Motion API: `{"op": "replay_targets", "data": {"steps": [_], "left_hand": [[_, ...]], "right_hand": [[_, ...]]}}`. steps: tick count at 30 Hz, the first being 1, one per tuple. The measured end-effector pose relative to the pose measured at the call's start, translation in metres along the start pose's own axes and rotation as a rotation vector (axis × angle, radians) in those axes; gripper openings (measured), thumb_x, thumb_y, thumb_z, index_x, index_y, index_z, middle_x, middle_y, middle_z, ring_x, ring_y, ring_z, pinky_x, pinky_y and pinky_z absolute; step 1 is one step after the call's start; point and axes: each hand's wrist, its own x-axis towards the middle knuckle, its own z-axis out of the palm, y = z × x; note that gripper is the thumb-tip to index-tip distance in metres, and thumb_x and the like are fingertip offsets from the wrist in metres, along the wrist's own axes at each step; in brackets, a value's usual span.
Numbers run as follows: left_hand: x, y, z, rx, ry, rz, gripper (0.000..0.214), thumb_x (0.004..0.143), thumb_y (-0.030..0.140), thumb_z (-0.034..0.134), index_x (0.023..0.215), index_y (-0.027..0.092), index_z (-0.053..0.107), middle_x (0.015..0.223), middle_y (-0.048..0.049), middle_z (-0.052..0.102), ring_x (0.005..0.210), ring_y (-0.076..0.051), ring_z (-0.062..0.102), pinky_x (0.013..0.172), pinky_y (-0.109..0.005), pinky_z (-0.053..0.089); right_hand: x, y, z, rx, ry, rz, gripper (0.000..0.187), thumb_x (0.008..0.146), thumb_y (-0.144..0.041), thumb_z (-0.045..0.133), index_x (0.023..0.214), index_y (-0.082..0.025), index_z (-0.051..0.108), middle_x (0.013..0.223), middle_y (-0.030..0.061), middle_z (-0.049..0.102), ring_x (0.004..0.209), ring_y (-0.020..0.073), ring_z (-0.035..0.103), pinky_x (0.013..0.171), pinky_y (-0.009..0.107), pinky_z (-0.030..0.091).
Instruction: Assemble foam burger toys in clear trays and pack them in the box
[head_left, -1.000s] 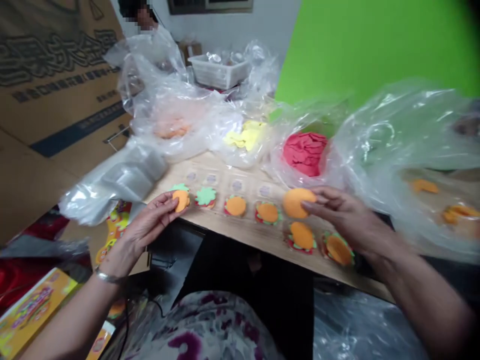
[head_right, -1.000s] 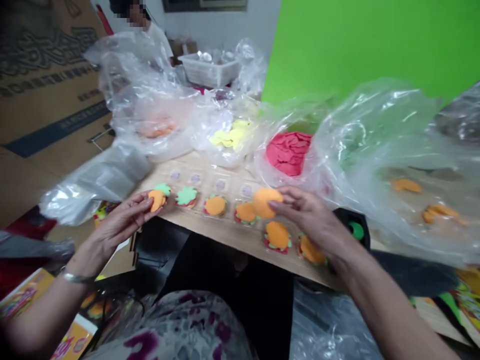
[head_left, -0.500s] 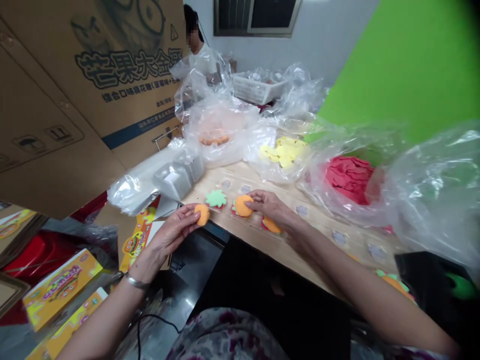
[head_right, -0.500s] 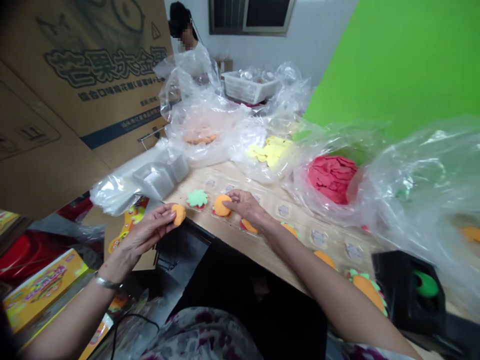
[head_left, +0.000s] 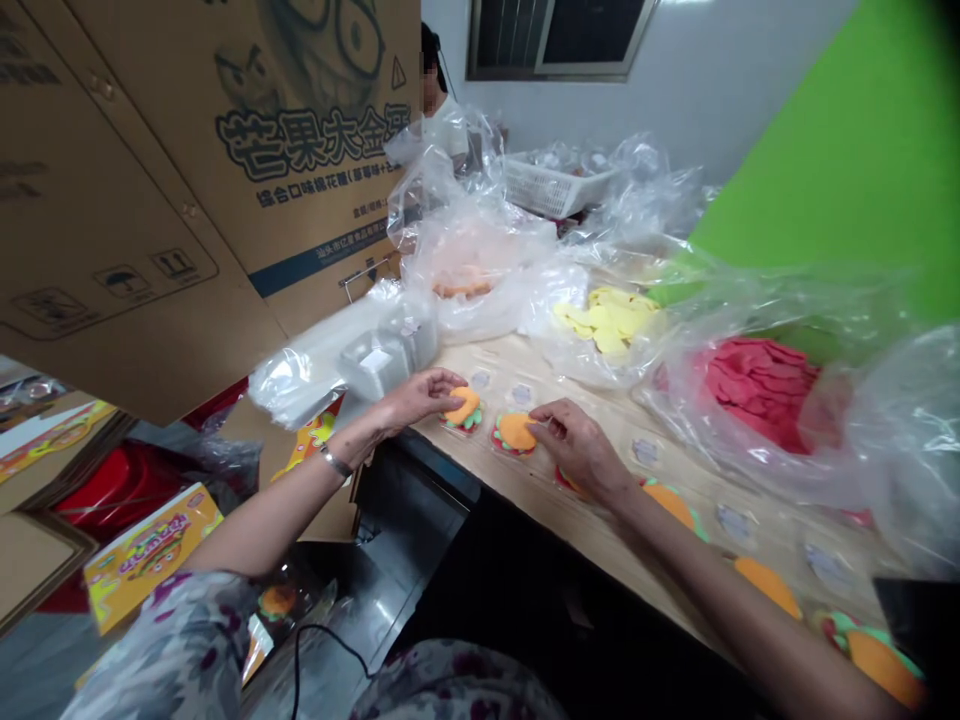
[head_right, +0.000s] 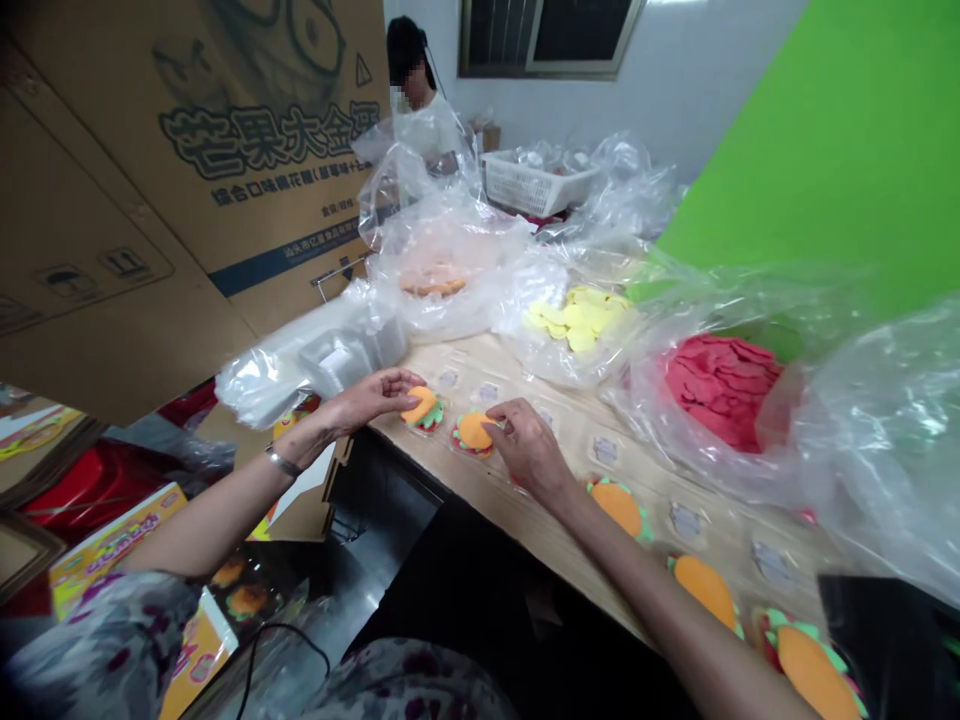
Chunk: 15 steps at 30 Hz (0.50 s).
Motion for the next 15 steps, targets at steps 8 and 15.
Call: {"op": "replay_targets", "data": {"steps": [8, 15], "left_hand": [[0.013, 0.000, 0.005, 0.355, -0.005, 0.043, 0.037, 0.069, 0.034, 0.069, 0.097, 0.013, 0.060, 0.064, 0.0055, 0.047, 0.058, -0.008, 0.042, 0.055, -0.021, 0.033], [0.004, 0.007, 0.007, -0.017, -0.107, 0.029, 0.043, 0.068, 0.036, 0.073, 0.102, 0.014, 0.057, 0.084, -0.0022, 0.061, 0.076, -0.011, 0.057, 0.072, -0.025, 0.042]], "right_hand": [[0.001, -0.018, -0.009, 0.018, -0.112, 0.004, 0.014, 0.082, -0.022, 0.050, 0.080, -0.019, 0.063, 0.080, 0.0049, 0.065, 0.072, 0.0166, 0.059, 0.069, 0.030, 0.047], [0.037, -0.038, 0.016, 0.517, -0.239, 0.245, 0.045, 0.071, -0.032, 0.066, 0.112, -0.019, 0.054, 0.100, 0.0070, 0.068, 0.079, 0.0161, 0.062, 0.072, 0.031, 0.049]]}}
